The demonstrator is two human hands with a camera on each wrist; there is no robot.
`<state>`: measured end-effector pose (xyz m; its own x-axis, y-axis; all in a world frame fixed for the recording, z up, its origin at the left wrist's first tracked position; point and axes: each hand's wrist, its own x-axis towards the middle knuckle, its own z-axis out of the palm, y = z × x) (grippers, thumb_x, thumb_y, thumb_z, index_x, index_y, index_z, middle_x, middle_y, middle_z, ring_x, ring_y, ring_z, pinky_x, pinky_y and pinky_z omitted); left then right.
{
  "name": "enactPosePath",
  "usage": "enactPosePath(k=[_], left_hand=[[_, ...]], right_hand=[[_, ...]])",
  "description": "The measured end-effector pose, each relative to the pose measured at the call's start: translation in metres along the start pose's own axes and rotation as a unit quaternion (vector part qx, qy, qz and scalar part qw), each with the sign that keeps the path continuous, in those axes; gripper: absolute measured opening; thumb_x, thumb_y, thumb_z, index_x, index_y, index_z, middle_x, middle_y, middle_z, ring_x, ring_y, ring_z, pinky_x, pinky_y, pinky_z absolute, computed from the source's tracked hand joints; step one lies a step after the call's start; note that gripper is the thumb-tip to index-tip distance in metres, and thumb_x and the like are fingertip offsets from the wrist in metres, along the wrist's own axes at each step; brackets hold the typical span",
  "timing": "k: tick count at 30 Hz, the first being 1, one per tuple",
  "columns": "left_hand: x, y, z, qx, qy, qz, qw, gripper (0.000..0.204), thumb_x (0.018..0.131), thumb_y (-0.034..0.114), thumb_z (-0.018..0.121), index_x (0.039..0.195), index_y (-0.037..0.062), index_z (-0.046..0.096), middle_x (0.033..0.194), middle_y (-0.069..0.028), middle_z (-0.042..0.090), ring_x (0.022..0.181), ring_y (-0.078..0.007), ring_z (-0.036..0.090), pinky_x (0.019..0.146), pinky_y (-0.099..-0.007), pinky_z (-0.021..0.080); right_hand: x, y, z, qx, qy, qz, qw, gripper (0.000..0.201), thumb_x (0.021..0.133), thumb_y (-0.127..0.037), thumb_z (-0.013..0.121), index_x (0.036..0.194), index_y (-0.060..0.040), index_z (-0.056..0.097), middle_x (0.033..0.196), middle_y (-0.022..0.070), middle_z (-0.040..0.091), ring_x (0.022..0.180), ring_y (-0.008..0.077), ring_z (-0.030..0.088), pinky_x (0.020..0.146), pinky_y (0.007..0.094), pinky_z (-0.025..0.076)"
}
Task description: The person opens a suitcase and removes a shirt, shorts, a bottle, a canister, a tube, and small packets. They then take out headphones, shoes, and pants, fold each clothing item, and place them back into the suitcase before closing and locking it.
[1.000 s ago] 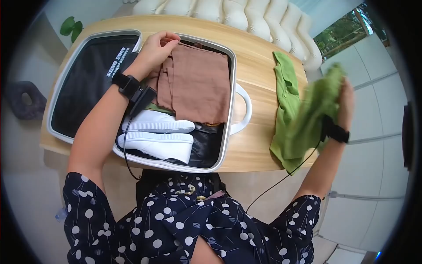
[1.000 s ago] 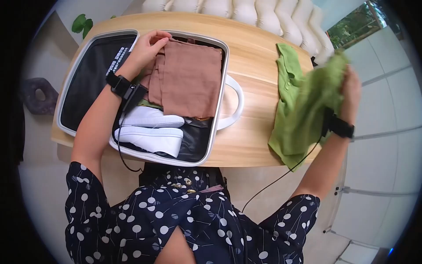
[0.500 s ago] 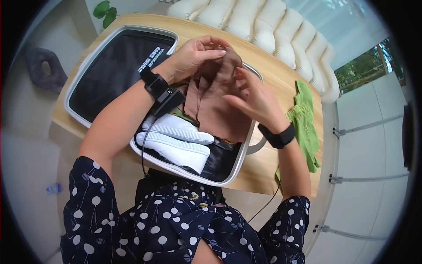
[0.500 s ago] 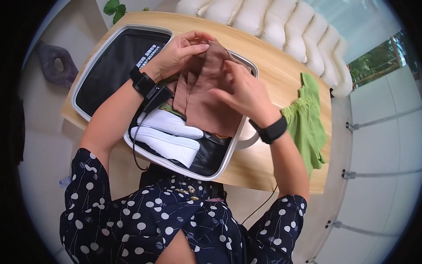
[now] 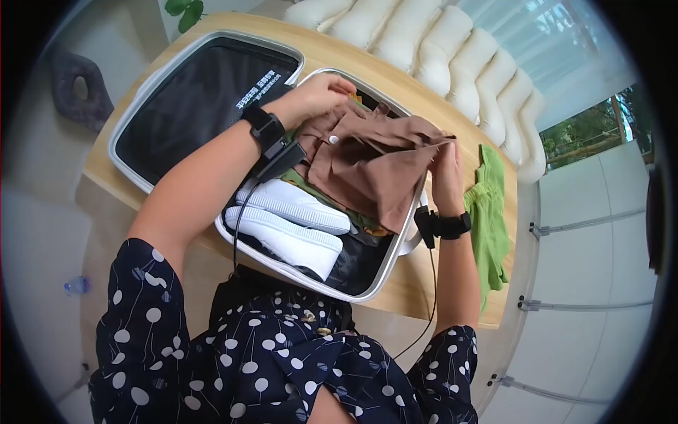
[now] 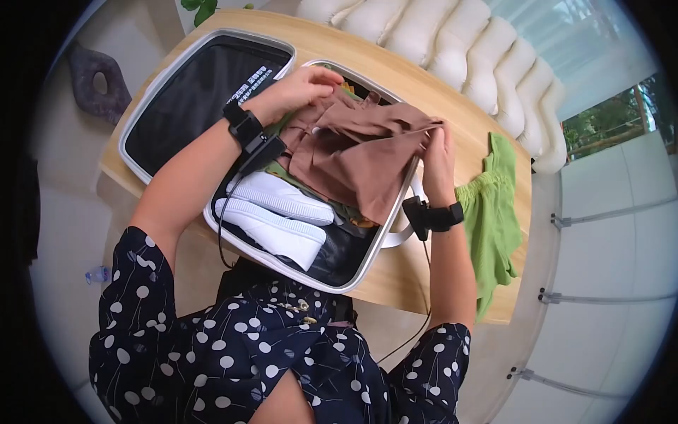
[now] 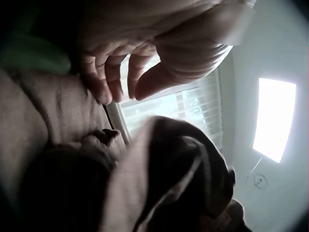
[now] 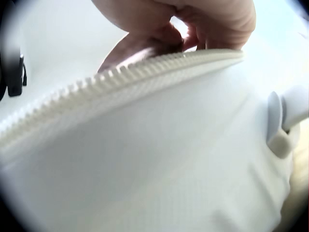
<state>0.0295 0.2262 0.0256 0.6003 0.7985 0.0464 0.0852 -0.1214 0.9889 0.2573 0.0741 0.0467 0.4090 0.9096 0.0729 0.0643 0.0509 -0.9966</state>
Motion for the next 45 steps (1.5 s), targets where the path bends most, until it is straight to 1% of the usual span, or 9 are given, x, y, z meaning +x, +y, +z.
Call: enactPosePath(k=[8,15,24,29,33,35,36,40,45], left_hand=[[-0.014,0.002,0.023,0.313,-0.106,0.246,0.911,0.051,0.074,0.011,0.068,0.121,0.0011,0.052,0.108,-0.0135,0.056,0.098,-0.0240,0.056,0.091,-0.0322,0.045],[-0.037,0.028,0.025,0.401,-0.158,0.216,0.876,0.088,0.061,0.048,0.080,0.129,0.0052,0.045,0.111,-0.0193,0.047,0.110,-0.0358,0.043,0.096,-0.0378,0.036],[-0.022,0.024,0.023,0.231,-0.093,0.174,0.953,0.020,0.078,0.011,0.062,0.090,0.0031,0.048,0.075,-0.0029,0.053,0.068,-0.0127,0.054,0.059,-0.0257,0.043],[-0.025,0.046,0.021,-0.056,-0.096,-0.022,0.994,0.010,0.087,0.014,0.058,0.084,0.0105,0.049,0.070,0.0076,0.048,0.058,0.0010,0.045,0.049,-0.0156,0.036],[-0.028,0.052,0.019,-0.204,-0.106,-0.079,0.970,0.008,0.090,0.017,0.057,0.088,0.0101,0.053,0.076,0.0073,0.054,0.063,0.0017,0.052,0.055,-0.0142,0.043],[-0.029,0.056,0.020,-0.231,-0.108,-0.088,0.963,0.009,0.090,0.018,0.057,0.089,0.0096,0.054,0.079,0.0059,0.056,0.066,0.0004,0.055,0.058,-0.0152,0.045],[-0.030,0.058,0.022,-0.256,-0.101,-0.103,0.956,0.010,0.090,0.018,0.057,0.090,0.0089,0.054,0.081,0.0042,0.057,0.069,-0.0013,0.056,0.061,-0.0172,0.047],[-0.026,0.047,0.023,-0.313,-0.139,-0.109,0.933,0.013,0.091,0.019,0.056,0.097,0.0074,0.055,0.091,-0.0008,0.059,0.079,-0.0063,0.059,0.068,-0.0230,0.051],[-0.030,0.049,0.023,-0.328,-0.221,-0.081,0.915,0.025,0.096,0.029,0.048,0.106,0.0073,0.053,0.098,-0.0030,0.059,0.086,-0.0097,0.060,0.075,-0.0255,0.051]], right_hand=[[0.017,0.045,-0.027,0.327,0.030,0.088,0.941,0.031,0.094,-0.034,0.044,0.103,-0.0055,0.053,0.096,0.0083,0.059,0.089,0.0211,0.057,0.078,0.0341,0.049],[-0.020,0.047,-0.028,0.441,-0.011,0.070,0.895,0.033,0.094,-0.035,0.046,0.105,-0.0052,0.054,0.099,0.0079,0.059,0.093,0.0197,0.056,0.082,0.0332,0.047],[-0.018,0.063,-0.032,0.565,-0.015,0.053,0.823,0.030,0.092,-0.034,0.051,0.103,-0.0061,0.056,0.100,0.0056,0.058,0.097,0.0168,0.053,0.087,0.0316,0.044],[-0.015,0.060,-0.048,0.607,-0.002,0.012,0.795,0.029,0.091,-0.033,0.054,0.102,-0.0065,0.057,0.100,0.0044,0.058,0.099,0.0151,0.052,0.090,0.0308,0.042],[0.041,0.078,-0.128,0.419,-0.097,-0.141,0.891,0.024,0.095,-0.027,0.047,0.099,-0.0068,0.060,0.078,0.0019,0.059,0.088,0.0142,0.055,0.083,0.0310,0.043],[0.015,0.018,-0.086,0.064,0.318,-0.193,0.926,0.020,0.093,-0.020,0.052,0.099,-0.0038,0.060,0.081,0.0032,0.058,0.080,0.0113,0.056,0.076,0.0289,0.046],[0.005,0.000,-0.070,0.064,0.314,-0.193,0.927,0.020,0.093,-0.020,0.052,0.099,-0.0038,0.060,0.081,0.0032,0.058,0.080,0.0113,0.056,0.076,0.0289,0.046],[-0.046,-0.056,0.002,-0.312,-0.044,-0.324,0.892,0.039,0.077,-0.023,0.070,0.109,-0.0048,0.057,0.090,0.0081,0.060,0.084,0.0191,0.059,0.076,0.0298,0.047],[-0.058,-0.059,0.050,-0.449,-0.105,-0.406,0.789,0.036,0.073,-0.015,0.068,0.108,-0.0080,0.060,0.097,0.0106,0.060,0.090,0.0289,0.059,0.078,0.0353,0.048]])
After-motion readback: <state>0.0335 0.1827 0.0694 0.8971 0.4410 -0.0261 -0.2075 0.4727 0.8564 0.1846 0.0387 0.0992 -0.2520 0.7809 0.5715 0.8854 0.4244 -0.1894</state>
